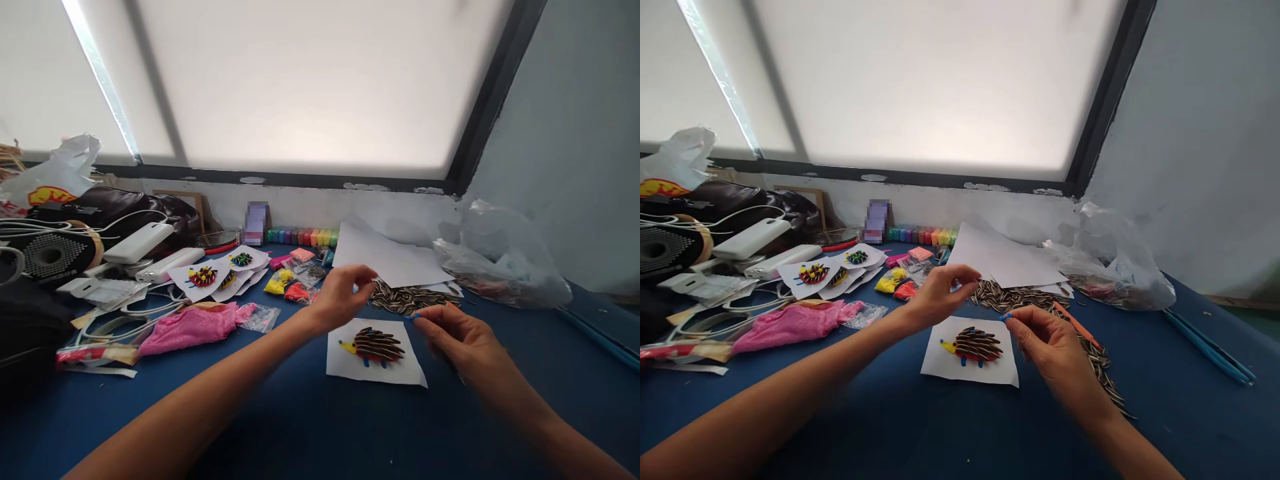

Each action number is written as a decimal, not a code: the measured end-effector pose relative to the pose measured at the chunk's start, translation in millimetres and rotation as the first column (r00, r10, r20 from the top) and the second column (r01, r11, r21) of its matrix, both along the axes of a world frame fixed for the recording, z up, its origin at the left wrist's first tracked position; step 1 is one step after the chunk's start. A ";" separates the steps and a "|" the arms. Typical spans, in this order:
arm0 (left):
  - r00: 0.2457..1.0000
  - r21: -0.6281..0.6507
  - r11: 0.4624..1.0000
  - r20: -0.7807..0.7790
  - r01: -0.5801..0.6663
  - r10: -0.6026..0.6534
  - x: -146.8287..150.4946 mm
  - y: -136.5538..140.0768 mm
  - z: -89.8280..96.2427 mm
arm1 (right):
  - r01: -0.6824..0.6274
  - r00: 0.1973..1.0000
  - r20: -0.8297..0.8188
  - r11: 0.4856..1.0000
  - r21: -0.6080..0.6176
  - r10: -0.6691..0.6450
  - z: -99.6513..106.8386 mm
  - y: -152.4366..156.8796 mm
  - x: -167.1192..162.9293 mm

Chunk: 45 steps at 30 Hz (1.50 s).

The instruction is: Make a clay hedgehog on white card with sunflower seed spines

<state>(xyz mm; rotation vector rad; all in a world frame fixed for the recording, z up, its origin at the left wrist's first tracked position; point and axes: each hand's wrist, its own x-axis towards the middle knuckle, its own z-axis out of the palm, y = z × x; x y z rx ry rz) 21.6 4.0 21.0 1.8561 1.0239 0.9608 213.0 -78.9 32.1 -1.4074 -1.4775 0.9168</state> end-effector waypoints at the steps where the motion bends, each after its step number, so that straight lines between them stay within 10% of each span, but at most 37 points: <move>1: 0.996 -0.062 0.994 0.011 0.088 -0.087 5.3 -6.3 5.3 | -0.005 1.000 0.009 1.000 0.013 0.005 2.1 -1.5 -2.1; 4: 0.951 -0.245 0.919 0.093 0.308 -0.294 17.3 -20.0 13.6 | -0.036 0.999 0.037 0.998 0.055 0.034 7.0 -4.6 -8.4; 13: 0.842 -0.511 0.697 0.471 0.503 -0.262 16.9 -19.9 3.6 | 0.006 0.989 0.147 0.987 0.161 -0.030 -1.6 -3.8 -7.3; 24: 0.831 -0.494 0.802 0.557 0.337 -0.006 30.4 -26.3 -6.6 | 0.036 0.986 0.152 0.982 0.188 -0.066 -3.3 -1.9 -13.7; 45: 0.851 -0.422 0.836 0.515 0.352 -0.098 7.7 -6.4 0.7 | 0.021 0.993 0.117 0.998 0.054 -0.027 -9.9 1.9 1.6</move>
